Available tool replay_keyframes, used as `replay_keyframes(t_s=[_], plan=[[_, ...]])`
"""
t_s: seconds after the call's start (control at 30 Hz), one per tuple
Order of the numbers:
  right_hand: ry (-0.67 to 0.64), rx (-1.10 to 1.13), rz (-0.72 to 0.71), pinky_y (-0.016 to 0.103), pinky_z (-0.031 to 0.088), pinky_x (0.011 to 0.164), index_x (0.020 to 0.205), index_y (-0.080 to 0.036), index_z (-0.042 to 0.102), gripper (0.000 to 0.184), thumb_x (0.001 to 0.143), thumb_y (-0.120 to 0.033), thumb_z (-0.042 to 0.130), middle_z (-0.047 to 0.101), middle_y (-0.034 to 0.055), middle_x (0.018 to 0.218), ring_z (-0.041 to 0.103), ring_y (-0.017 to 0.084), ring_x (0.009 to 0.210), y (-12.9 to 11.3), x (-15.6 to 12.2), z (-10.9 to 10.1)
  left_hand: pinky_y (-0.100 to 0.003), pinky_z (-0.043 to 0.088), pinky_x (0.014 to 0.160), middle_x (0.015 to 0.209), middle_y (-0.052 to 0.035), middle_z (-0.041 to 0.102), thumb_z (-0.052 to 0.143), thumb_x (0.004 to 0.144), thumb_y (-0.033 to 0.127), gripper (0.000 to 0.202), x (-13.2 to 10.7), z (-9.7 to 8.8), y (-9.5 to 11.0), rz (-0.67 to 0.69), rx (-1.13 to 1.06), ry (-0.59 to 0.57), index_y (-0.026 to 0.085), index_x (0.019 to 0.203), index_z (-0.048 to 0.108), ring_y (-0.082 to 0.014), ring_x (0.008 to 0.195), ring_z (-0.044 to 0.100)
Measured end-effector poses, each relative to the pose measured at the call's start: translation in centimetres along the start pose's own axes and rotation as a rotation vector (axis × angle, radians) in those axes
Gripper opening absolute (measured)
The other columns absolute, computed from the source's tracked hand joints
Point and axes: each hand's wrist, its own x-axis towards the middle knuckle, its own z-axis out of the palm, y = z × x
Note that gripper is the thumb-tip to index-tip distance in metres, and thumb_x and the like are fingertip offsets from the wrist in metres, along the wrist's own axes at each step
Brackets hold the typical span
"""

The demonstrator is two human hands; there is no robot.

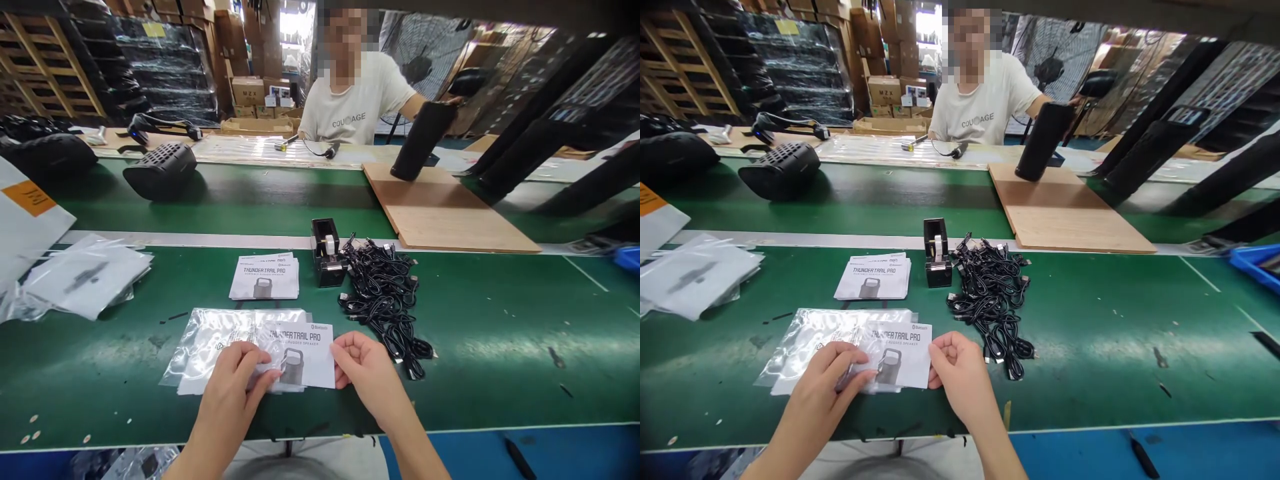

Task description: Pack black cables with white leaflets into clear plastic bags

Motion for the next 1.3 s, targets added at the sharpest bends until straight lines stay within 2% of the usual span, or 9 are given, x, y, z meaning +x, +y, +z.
replay_keyframes(t_s=[0.17, 0.37, 0.6, 0.73, 0.87, 0.97, 1.13, 1.2, 1.3], plan=[[-0.026, -0.003, 0.035, 0.018, 0.045, 0.044, 0.072, -0.014, 0.053, 0.028, 0.074, -0.042, 0.059, 0.058, -0.0024, 0.048, 0.052, 0.008, 0.042, 0.5, -0.8, -0.3, -0.035, 0.047, 0.065, 0.083, -0.0051, 0.052, 0.050, 0.082, 0.034, 0.015, 0.3, 0.4, 1.3, -0.006, 0.075, -0.034, 0.020, 0.085, 0.052, -0.0214, 0.077, 0.051], [-0.019, 0.026, 0.057, 0.018, 0.044, 0.043, 0.070, -0.014, 0.053, 0.031, 0.072, -0.044, 0.061, 0.057, -0.0023, 0.048, 0.052, 0.008, 0.042, 1.0, -1.5, 0.1, -0.040, 0.043, 0.063, 0.073, -0.0046, 0.052, 0.038, 0.087, 0.026, 0.021, 0.8, 0.6, 2.4, -0.039, 0.232, -0.146, 0.020, 0.072, 0.052, -0.0227, 0.069, 0.048], [-0.050, 0.091, 0.046, 0.019, 0.040, 0.041, 0.072, -0.015, 0.053, 0.023, 0.073, -0.038, 0.057, 0.054, -0.0033, 0.050, 0.050, 0.009, 0.043, 0.7, -1.3, 1.7, -0.028, 0.042, 0.056, 0.070, 0.0001, 0.050, 0.036, 0.088, 0.027, 0.021, 1.3, -0.8, 3.7, -0.067, -0.013, -0.163, 0.022, 0.072, 0.047, -0.0160, 0.064, 0.051], [-0.008, -0.181, -0.164, 0.019, 0.034, 0.046, 0.069, -0.016, 0.063, 0.007, 0.071, -0.021, 0.059, 0.049, -0.0034, 0.058, 0.046, 0.008, 0.051, 0.7, -0.6, 4.1, -0.024, 0.042, 0.054, 0.070, 0.0007, 0.050, 0.037, 0.088, 0.027, 0.019, 1.6, -1.0, 4.3, -0.018, -0.140, -0.130, 0.022, 0.075, 0.048, -0.0140, 0.062, 0.051], [-0.043, -0.577, -0.396, 0.021, 0.035, 0.055, 0.071, -0.022, 0.067, 0.015, 0.072, -0.013, 0.055, 0.053, -0.0019, 0.067, 0.050, 0.011, 0.062, -0.2, 0.0, 5.2, -0.023, 0.042, 0.054, 0.069, 0.0013, 0.050, 0.038, 0.088, 0.027, 0.018, 1.7, -0.4, 3.9, 0.045, -0.183, -0.091, 0.023, 0.074, 0.048, -0.0130, 0.060, 0.051], [0.024, -0.687, -0.461, 0.022, 0.039, 0.062, 0.080, -0.023, 0.066, 0.016, 0.080, -0.018, 0.050, 0.058, 0.0000, 0.077, 0.054, 0.013, 0.070, -1.5, -0.3, 2.4, -0.022, 0.042, 0.053, 0.069, 0.0020, 0.051, 0.038, 0.087, 0.031, 0.017, 1.9, 0.1, 3.2, 0.023, -0.160, -0.059, 0.023, 0.075, 0.048, -0.0124, 0.057, 0.051], [0.630, -1.012, -0.286, 0.034, 0.042, 0.071, 0.098, -0.017, 0.060, 0.024, 0.082, -0.030, 0.046, 0.054, 0.0119, 0.098, 0.052, 0.026, 0.089, -1.6, -1.5, -7.2, -0.022, 0.040, 0.049, 0.064, 0.0038, 0.050, 0.037, 0.087, 0.036, 0.021, 2.4, 0.3, 2.7, -0.051, -0.116, -0.051, 0.024, 0.072, 0.047, -0.0108, 0.049, 0.048], [0.607, -1.110, -0.247, 0.037, 0.042, 0.071, 0.091, -0.016, 0.060, 0.021, 0.080, -0.029, 0.048, 0.056, 0.0132, 0.096, 0.052, 0.028, 0.089, -0.9, -1.8, -10.0, -0.022, 0.041, 0.050, 0.066, 0.0032, 0.051, 0.038, 0.087, 0.034, 0.020, 3.0, 0.4, 2.7, -0.009, -0.113, -0.037, 0.023, 0.073, 0.048, -0.0109, 0.051, 0.049], [0.502, -1.073, -0.221, 0.034, 0.043, 0.070, 0.081, -0.019, 0.057, 0.014, 0.081, -0.029, 0.047, 0.060, 0.0077, 0.086, 0.055, 0.024, 0.082, -0.1, -2.1, -11.9, -0.022, 0.043, 0.054, 0.072, 0.0015, 0.053, 0.039, 0.086, 0.031, 0.018, 4.0, 0.7, 2.6, 0.058, -0.111, -0.039, 0.023, 0.074, 0.050, -0.0120, 0.059, 0.054]])
